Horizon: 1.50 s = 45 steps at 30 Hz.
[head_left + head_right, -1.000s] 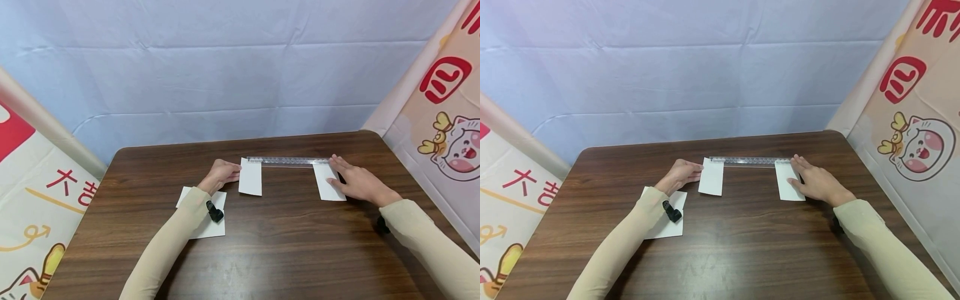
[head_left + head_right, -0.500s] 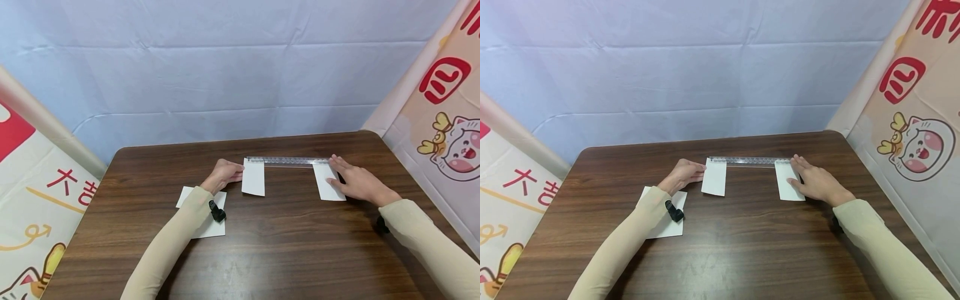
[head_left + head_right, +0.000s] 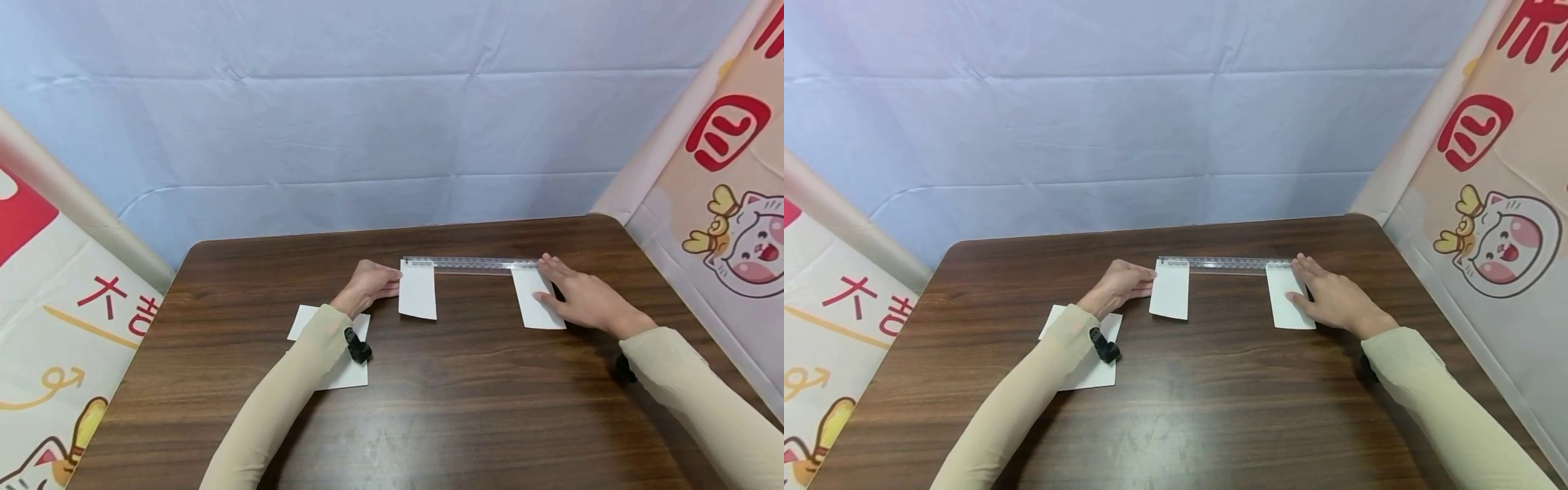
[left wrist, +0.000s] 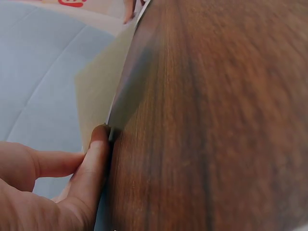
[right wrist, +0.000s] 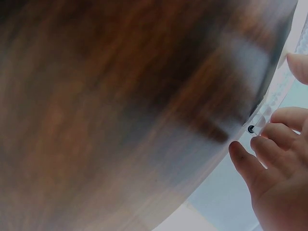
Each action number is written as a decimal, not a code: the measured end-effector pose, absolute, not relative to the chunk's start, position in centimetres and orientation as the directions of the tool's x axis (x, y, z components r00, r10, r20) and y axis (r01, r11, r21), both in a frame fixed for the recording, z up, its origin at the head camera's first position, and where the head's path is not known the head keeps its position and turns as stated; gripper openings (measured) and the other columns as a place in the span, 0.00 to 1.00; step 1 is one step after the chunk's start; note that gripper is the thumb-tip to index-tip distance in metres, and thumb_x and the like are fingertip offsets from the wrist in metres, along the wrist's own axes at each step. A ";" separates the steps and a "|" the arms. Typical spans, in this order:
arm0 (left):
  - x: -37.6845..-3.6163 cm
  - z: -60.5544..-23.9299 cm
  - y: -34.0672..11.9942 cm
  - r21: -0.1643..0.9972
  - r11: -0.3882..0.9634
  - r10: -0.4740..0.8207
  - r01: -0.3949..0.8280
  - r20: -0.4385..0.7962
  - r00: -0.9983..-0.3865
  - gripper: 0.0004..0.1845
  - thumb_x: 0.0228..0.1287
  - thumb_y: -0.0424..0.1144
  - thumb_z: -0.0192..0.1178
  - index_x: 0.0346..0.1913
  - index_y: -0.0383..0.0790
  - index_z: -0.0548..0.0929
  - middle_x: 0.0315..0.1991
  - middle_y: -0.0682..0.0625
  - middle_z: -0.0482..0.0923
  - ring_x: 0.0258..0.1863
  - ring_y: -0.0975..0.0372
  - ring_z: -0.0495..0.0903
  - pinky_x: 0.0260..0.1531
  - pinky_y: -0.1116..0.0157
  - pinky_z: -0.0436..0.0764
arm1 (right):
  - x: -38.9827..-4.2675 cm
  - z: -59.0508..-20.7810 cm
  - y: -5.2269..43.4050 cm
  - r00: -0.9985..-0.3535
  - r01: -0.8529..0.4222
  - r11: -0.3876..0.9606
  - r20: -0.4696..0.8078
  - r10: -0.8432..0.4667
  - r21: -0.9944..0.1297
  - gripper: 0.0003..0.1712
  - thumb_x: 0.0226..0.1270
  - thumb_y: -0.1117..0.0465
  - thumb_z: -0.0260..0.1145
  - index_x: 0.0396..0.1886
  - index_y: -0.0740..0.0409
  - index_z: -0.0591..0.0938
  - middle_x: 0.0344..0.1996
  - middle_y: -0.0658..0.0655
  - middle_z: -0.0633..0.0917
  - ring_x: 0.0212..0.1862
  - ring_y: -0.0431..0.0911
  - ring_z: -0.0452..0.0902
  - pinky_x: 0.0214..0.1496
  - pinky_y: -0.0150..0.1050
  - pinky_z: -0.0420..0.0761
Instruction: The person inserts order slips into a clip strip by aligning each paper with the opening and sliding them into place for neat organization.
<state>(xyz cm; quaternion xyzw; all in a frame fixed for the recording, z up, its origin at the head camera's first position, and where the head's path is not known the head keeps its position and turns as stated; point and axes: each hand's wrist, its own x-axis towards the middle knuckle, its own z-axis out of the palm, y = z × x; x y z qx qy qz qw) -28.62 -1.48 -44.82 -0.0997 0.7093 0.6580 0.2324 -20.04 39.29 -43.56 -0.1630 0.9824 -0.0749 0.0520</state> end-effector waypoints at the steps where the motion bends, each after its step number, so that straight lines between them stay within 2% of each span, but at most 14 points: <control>1: -28.6 -44.8 -1.4 0.887 0.115 0.165 -0.447 -0.461 -0.872 0.15 0.73 0.28 0.63 0.58 0.25 0.86 0.48 0.40 0.89 0.29 0.66 0.85 0.38 0.70 0.91 | -20.0 -43.5 39.3 -0.941 -0.312 0.936 -0.078 -0.328 -0.164 0.46 0.84 0.40 0.55 0.84 0.67 0.55 0.82 0.76 0.55 0.79 0.71 0.59 0.71 0.69 0.74; 10: -28.3 -44.7 -0.9 0.886 0.103 0.163 -0.453 -0.464 -0.871 0.15 0.73 0.27 0.64 0.57 0.24 0.85 0.43 0.41 0.90 0.27 0.66 0.85 0.35 0.71 0.91 | -19.9 -43.6 39.3 -0.941 -0.313 0.934 -0.077 -0.330 -0.173 0.46 0.84 0.40 0.55 0.84 0.67 0.56 0.82 0.75 0.54 0.80 0.71 0.58 0.71 0.69 0.74; 24: -28.1 -44.6 -0.6 0.896 0.139 0.198 -0.422 -0.443 -0.875 0.16 0.75 0.30 0.62 0.60 0.26 0.84 0.55 0.36 0.86 0.32 0.65 0.86 0.47 0.66 0.92 | -19.9 -43.6 39.3 -0.940 -0.318 0.932 -0.073 -0.334 -0.177 0.47 0.83 0.39 0.55 0.84 0.67 0.55 0.82 0.75 0.55 0.80 0.71 0.58 0.68 0.69 0.77; 31: -28.1 -44.6 -0.3 0.896 0.135 0.213 -0.422 -0.442 -0.871 0.17 0.75 0.30 0.62 0.62 0.25 0.83 0.56 0.35 0.85 0.32 0.64 0.86 0.47 0.66 0.92 | -19.9 -43.6 39.3 -0.939 -0.319 0.931 -0.074 -0.336 -0.175 0.47 0.83 0.40 0.56 0.84 0.68 0.56 0.82 0.75 0.55 0.80 0.71 0.57 0.69 0.69 0.75; 45: -28.0 -44.5 0.7 0.900 0.126 0.223 -0.417 -0.436 -0.872 0.17 0.74 0.29 0.63 0.61 0.25 0.84 0.55 0.33 0.86 0.31 0.64 0.87 0.45 0.66 0.92 | -19.9 -43.4 39.4 -0.939 -0.320 0.930 -0.072 -0.337 -0.181 0.47 0.83 0.40 0.56 0.84 0.67 0.55 0.82 0.76 0.54 0.79 0.71 0.58 0.66 0.68 0.77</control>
